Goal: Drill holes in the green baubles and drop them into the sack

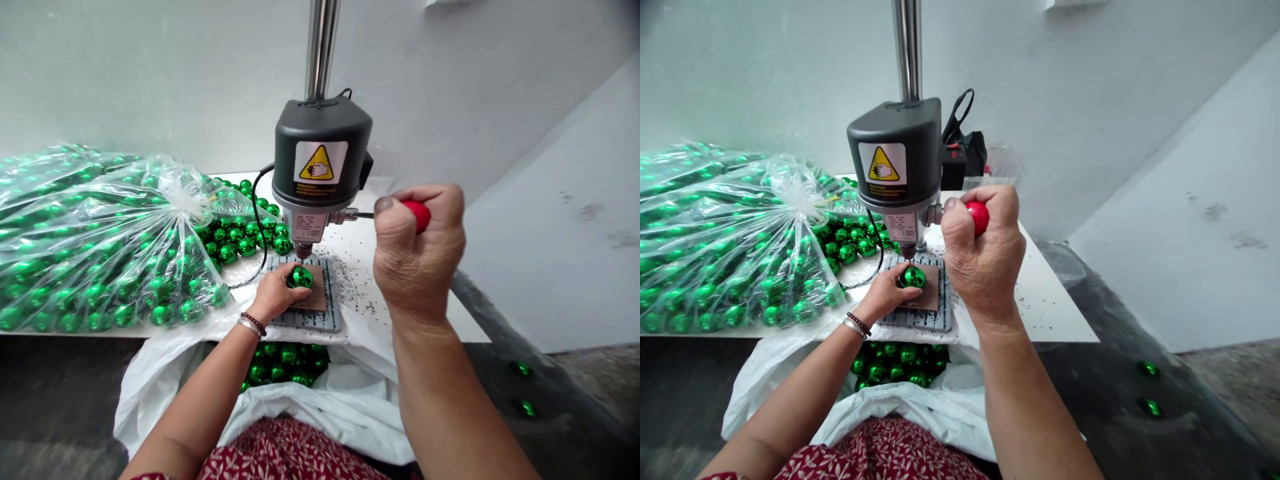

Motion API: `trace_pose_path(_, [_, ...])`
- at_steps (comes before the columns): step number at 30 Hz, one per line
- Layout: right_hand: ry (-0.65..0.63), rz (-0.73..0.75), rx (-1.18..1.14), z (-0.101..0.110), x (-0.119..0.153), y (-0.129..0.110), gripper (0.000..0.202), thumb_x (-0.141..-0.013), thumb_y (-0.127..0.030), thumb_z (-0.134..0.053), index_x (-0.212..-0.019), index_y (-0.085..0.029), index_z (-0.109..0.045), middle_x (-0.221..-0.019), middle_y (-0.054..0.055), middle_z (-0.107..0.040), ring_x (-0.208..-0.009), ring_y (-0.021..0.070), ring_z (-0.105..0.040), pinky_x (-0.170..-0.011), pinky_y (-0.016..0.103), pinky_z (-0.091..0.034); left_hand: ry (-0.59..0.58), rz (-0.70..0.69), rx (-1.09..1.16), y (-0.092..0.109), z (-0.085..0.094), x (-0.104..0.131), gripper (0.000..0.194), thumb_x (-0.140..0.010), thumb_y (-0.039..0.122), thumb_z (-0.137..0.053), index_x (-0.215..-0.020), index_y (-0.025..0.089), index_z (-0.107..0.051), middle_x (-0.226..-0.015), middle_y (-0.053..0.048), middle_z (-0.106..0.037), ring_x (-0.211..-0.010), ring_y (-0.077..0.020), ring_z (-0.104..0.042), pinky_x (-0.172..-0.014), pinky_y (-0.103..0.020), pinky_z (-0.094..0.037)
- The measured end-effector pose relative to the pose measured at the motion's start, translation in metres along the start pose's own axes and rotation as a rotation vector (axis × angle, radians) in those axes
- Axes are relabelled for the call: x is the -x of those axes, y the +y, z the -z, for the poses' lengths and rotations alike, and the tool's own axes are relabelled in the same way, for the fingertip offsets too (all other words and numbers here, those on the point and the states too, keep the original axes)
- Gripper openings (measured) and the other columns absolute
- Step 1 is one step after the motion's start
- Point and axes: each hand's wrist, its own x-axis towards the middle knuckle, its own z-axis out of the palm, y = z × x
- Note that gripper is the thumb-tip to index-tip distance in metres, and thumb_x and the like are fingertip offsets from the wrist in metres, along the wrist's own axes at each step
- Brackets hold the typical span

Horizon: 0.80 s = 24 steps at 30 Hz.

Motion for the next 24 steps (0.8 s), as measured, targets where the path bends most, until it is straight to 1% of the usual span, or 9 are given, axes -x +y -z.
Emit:
trace_pose_path(3, [-0.030, -0.026, 0.036, 0.006, 0.003, -0.001, 0.020, -0.083, -0.042, -0.049, -0.080, -0.022, -0.049, -0.073, -0.003, -0.054, -0.062, 0.0068, -0.047, -0.060, 0.022, -0.041, 0.004, -0.001, -0.008, -0.002, -0.001, -0.001, 0.058, -0.067, 0.036, -0.079, -0.123, 0.026, -0.067, -0.106, -0.004, -0.074, -0.099, -0.0244, -0.067, -0.090, -0.034, -0.049])
trace_pose_path(5, [-0.064, -0.051, 0.083, 0.011, 0.002, -0.003, 0.020, -0.081, -0.042, -0.051, -0.077, -0.022, -0.051, -0.067, -0.003, -0.053, -0.059, 0.0071, -0.045, -0.059, 0.023, -0.039, 0.006, -0.014, -0.020, -0.002, -0.001, -0.001, 0.057, -0.067, 0.037, -0.079, -0.122, 0.026, -0.067, -0.108, -0.005, -0.074, -0.102, -0.0257, -0.066, -0.093, -0.035, -0.048])
trace_pose_path(8, [-0.122, -0.083, 0.196, 0.018, -0.006, -0.008, 0.016, -0.075, -0.038, -0.053, -0.072, -0.022, -0.052, -0.060, -0.004, -0.051, -0.057, 0.0077, -0.042, -0.060, 0.024, -0.036, 0.005, -0.025, -0.030, -0.002, -0.001, -0.001, 0.059, -0.068, 0.037, -0.079, -0.124, 0.025, -0.066, -0.112, -0.007, -0.073, -0.106, -0.0271, -0.065, -0.095, -0.037, -0.047])
trace_pose_path(11, [-0.202, -0.116, 0.323, 0.022, -0.014, -0.014, 0.014, -0.069, -0.033, -0.055, -0.067, -0.020, -0.050, -0.055, -0.003, -0.049, -0.053, 0.0081, -0.038, -0.057, 0.025, -0.030, 0.008, -0.016, -0.031, -0.003, -0.001, 0.000, 0.060, -0.067, 0.036, -0.079, -0.125, 0.026, -0.066, -0.113, -0.007, -0.073, -0.107, -0.0271, -0.065, -0.095, -0.036, -0.048])
trace_pose_path(14, [-0.255, -0.113, 0.336, 0.022, -0.014, -0.015, 0.013, -0.072, -0.033, -0.052, -0.070, -0.021, -0.055, -0.058, -0.003, -0.053, -0.054, 0.0094, -0.043, -0.058, 0.026, -0.033, 0.010, -0.011, -0.039, -0.003, -0.001, 0.001, 0.060, -0.067, 0.037, -0.079, -0.125, 0.027, -0.066, -0.113, -0.006, -0.073, -0.107, -0.0264, -0.065, -0.094, -0.035, -0.048])
trace_pose_path(17, [-0.241, -0.067, 0.265, 0.021, -0.008, -0.013, 0.021, -0.078, -0.036, -0.048, -0.075, -0.021, -0.062, -0.062, -0.001, -0.058, -0.058, 0.0093, -0.048, -0.061, 0.025, -0.038, -0.004, -0.002, -0.053, -0.001, 0.001, 0.001, 0.060, -0.067, 0.037, -0.079, -0.125, 0.028, -0.066, -0.111, -0.004, -0.074, -0.103, -0.0245, -0.066, -0.091, -0.032, -0.049])
trace_pose_path(19, [-0.204, -0.034, 0.237, 0.020, -0.003, -0.011, 0.024, -0.080, -0.040, -0.050, -0.072, -0.020, -0.061, -0.058, -0.002, -0.055, -0.055, 0.0077, -0.045, -0.059, 0.023, -0.037, -0.011, 0.004, -0.060, 0.001, 0.002, 0.001, 0.060, -0.068, 0.037, -0.079, -0.126, 0.028, -0.066, -0.108, -0.003, -0.074, -0.100, -0.0235, -0.066, -0.089, -0.030, -0.049])
trace_pose_path(22, [-0.142, 0.025, 0.220, 0.016, 0.002, -0.008, 0.036, -0.083, -0.051, -0.052, -0.066, -0.019, -0.054, -0.052, -0.003, -0.045, -0.051, 0.0060, -0.036, -0.054, 0.022, -0.032, -0.008, 0.004, -0.059, 0.001, 0.003, 0.002, 0.060, -0.068, 0.038, -0.080, -0.126, 0.028, -0.066, -0.106, -0.003, -0.075, -0.098, -0.0231, -0.066, -0.086, -0.029, -0.049])
trace_pose_path(24, [-0.101, 0.058, 0.235, 0.014, 0.006, -0.004, 0.039, -0.086, -0.053, -0.050, -0.066, -0.019, -0.052, -0.052, -0.003, -0.043, -0.051, 0.0059, -0.035, -0.054, 0.022, -0.031, -0.008, -0.001, -0.054, 0.002, 0.003, 0.002, 0.059, -0.068, 0.038, -0.080, -0.124, 0.028, -0.066, -0.105, -0.003, -0.075, -0.097, -0.0228, -0.066, -0.085, -0.029, -0.049])
